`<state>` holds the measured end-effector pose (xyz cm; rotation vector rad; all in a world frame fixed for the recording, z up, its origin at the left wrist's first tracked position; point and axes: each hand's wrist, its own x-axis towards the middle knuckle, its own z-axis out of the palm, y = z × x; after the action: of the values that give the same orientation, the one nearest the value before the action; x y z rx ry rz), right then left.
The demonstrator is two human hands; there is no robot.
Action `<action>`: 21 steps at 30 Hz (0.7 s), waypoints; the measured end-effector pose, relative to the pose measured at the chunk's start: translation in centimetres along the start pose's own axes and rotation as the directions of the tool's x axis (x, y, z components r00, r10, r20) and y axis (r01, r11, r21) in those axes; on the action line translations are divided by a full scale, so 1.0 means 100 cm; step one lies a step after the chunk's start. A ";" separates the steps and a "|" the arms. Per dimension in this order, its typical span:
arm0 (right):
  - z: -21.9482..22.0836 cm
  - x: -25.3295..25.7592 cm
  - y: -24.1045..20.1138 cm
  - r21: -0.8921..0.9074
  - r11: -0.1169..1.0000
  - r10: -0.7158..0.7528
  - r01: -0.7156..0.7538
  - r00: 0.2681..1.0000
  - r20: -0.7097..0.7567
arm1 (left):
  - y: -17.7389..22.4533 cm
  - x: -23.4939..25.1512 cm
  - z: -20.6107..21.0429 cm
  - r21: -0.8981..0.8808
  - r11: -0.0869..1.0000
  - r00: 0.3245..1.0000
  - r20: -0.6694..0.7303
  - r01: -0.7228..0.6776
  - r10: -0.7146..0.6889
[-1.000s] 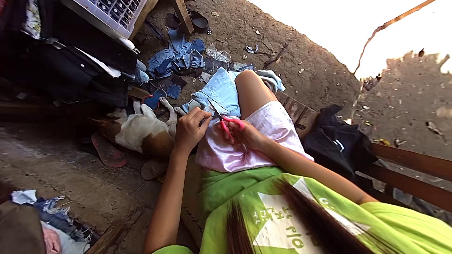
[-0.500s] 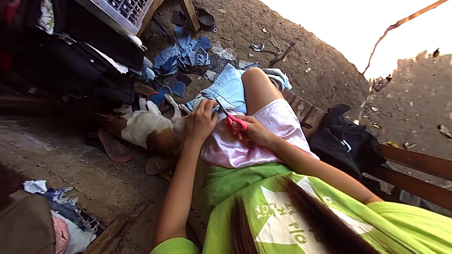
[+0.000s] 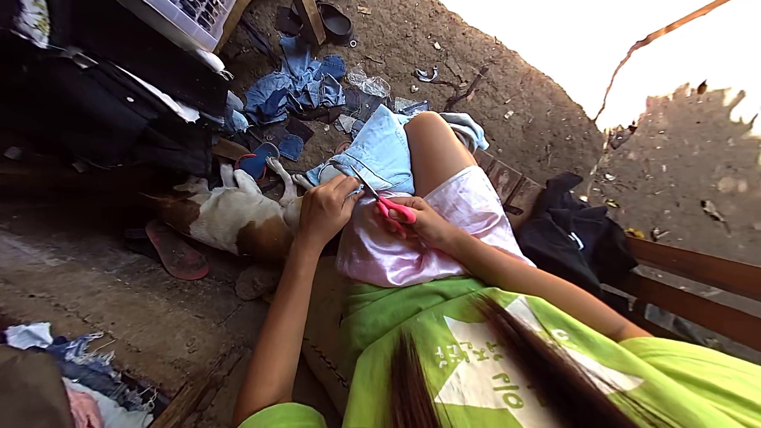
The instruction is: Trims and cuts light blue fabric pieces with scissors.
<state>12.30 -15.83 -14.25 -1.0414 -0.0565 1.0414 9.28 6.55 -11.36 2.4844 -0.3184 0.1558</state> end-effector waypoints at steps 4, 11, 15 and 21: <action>-0.003 -0.002 -0.001 0.038 0.999 0.025 -0.027 0.999 0.034 | -0.001 0.000 0.001 -0.011 0.999 0.999 -0.019 0.030 -0.030; -0.002 0.004 -0.007 -0.017 0.999 0.047 -0.046 0.999 0.027 | 0.000 -0.002 0.005 -0.022 0.999 0.999 -0.043 0.029 -0.030; -0.001 -0.004 0.000 0.000 1.000 -0.022 0.022 1.000 0.015 | 0.001 -0.002 0.007 -0.016 0.999 0.997 -0.054 0.047 -0.048; 0.002 -0.004 -0.015 -0.093 0.992 0.091 -0.091 0.996 0.003 | 0.017 -0.001 0.008 -0.038 0.998 0.996 -0.080 0.046 -0.049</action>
<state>12.99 -16.07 -12.89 -1.1329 -0.0640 1.1340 8.77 4.73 -11.01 2.4401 -0.2253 0.2288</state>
